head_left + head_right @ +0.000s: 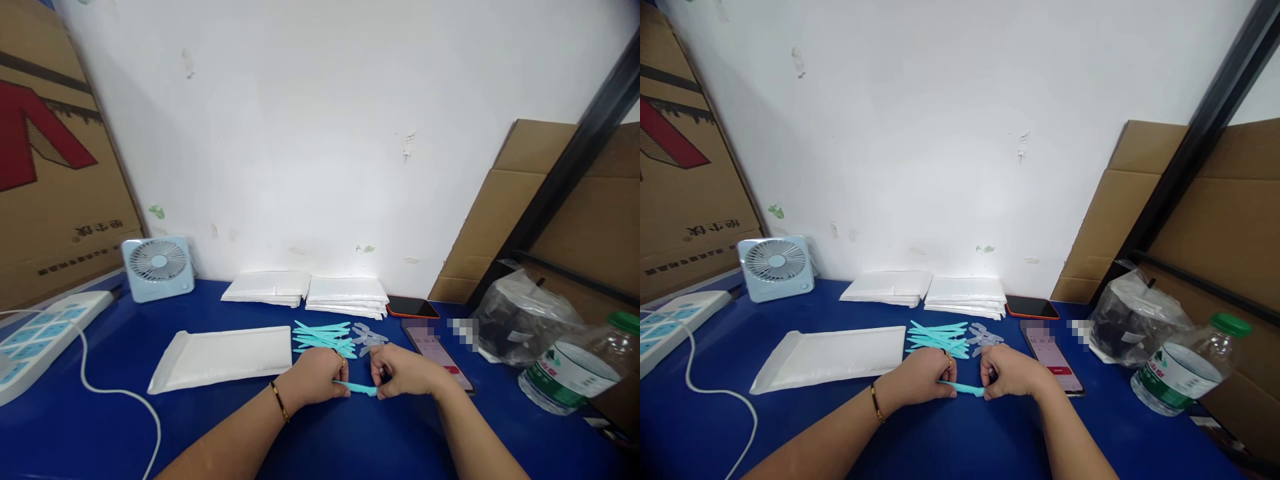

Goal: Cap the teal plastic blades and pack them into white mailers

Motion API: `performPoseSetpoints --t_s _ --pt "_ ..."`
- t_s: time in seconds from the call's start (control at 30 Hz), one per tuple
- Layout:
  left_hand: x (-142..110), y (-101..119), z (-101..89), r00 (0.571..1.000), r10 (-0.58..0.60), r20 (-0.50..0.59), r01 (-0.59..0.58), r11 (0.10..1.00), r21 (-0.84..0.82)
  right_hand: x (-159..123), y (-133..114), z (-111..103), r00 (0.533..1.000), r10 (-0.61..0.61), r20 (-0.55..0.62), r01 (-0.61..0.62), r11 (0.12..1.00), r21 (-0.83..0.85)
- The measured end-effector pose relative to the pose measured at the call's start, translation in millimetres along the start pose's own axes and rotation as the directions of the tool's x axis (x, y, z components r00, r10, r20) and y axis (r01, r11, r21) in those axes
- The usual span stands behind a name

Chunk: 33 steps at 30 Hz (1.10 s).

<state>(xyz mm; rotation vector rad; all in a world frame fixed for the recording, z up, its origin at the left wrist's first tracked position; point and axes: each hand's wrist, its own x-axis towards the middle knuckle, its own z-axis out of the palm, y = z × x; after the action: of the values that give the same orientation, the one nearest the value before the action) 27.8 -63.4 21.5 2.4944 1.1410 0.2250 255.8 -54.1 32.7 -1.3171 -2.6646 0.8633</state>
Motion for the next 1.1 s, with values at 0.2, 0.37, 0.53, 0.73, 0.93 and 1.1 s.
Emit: performPoseSetpoints --t_s 0.2,0.37,0.53,0.73,0.93,1.1 --pt "2 -13 -10.4 0.991 -0.115 -0.067 0.104 0.983 -0.149 4 -5 -3 0.97 0.038 -0.241 0.024 0.968 0.251" --pt "0 -26 -22.9 0.957 -0.159 -0.242 0.109 0.972 -0.206 1 8 -13 0.853 0.137 -0.504 0.081 0.918 0.387" --pt "4 -34 -28.6 0.915 -0.21 -0.345 0.122 0.958 -0.259 3 20 -17 0.719 0.295 -0.629 0.192 0.785 0.588" --pt "8 -39 -25.6 0.873 -0.205 -0.443 0.132 0.973 -0.19 16 11 -6 0.762 0.359 -0.539 0.263 0.589 0.764" --pt "8 -36 -25.8 0.879 -0.186 -0.438 0.117 0.977 -0.18 26 9 3 0.761 0.344 -0.55 0.299 0.566 0.768" --pt "8 -32 -26.7 0.89 -0.186 -0.417 0.112 0.974 -0.196 27 4 4 0.789 0.333 -0.516 0.261 0.579 0.773"
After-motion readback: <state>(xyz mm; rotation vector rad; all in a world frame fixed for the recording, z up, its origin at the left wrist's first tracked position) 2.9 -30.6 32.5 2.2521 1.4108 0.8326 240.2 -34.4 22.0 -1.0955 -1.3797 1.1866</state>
